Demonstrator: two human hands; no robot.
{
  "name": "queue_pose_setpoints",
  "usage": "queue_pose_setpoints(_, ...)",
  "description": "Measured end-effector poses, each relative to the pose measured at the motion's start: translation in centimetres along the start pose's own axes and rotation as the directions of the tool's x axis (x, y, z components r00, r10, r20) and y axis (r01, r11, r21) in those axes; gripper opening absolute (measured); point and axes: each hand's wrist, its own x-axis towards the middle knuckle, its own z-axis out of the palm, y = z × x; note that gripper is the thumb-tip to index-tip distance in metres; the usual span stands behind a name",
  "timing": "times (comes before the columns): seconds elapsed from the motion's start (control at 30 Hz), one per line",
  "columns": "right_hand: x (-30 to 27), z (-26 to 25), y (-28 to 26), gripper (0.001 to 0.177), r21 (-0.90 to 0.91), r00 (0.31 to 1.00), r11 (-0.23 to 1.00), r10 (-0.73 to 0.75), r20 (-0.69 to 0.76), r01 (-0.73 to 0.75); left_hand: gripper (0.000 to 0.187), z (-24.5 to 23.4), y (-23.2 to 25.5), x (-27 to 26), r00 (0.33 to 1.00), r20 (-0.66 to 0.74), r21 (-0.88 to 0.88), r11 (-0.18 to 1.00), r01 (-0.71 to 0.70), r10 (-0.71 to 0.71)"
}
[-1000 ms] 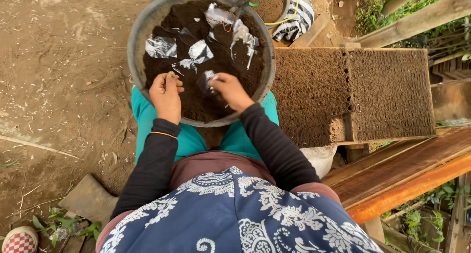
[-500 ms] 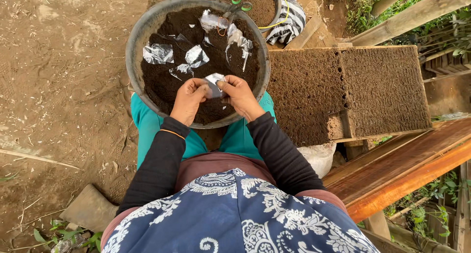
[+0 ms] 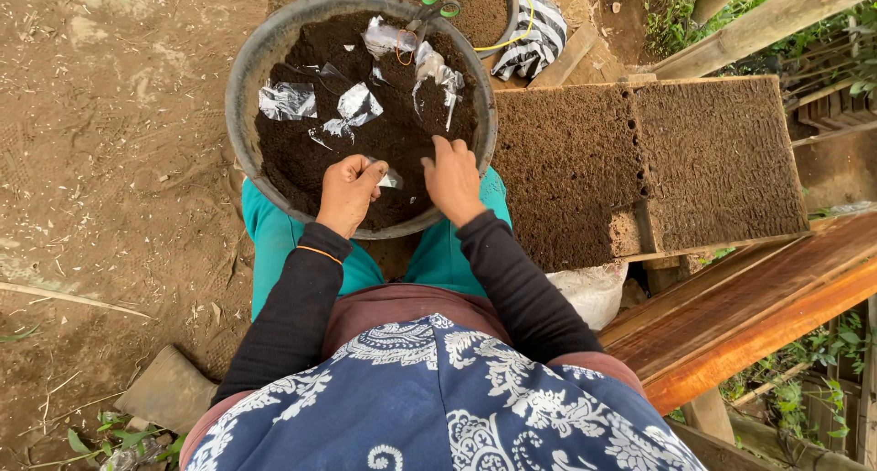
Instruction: The person scoops soil from a large basin and fills small plastic packets by hand. They then place the filled packets into a wooden tray filled with soil.
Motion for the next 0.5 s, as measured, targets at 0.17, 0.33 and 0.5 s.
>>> queue_pose_setpoints(0.17, -0.5, 1.0, -1.2, 0.021, 0.641, 0.990, 0.757, -0.135, -0.041, 0.129, 0.026, 0.7, 0.2, 0.2, 0.997, -0.072, -0.022, 1.000, 0.001, -0.002)
queue_pose_setpoints(0.33, -0.9, 1.6, -2.0, 0.006, 0.850, 0.987, 0.522, -0.158, 0.012, 0.073, 0.028, 1.3, 3.3, -0.9, 1.000, -0.031, -0.116, 0.993, -0.006, 0.003)
queue_pose_setpoints(0.5, -0.8, 0.8, -2.5, 0.050, 0.673, 0.964, 0.719, -0.262, 0.034, 0.172, 0.021, -0.3, -4.8, 1.8, 0.988, -0.041, -0.302, 0.944, 0.132, -0.152)
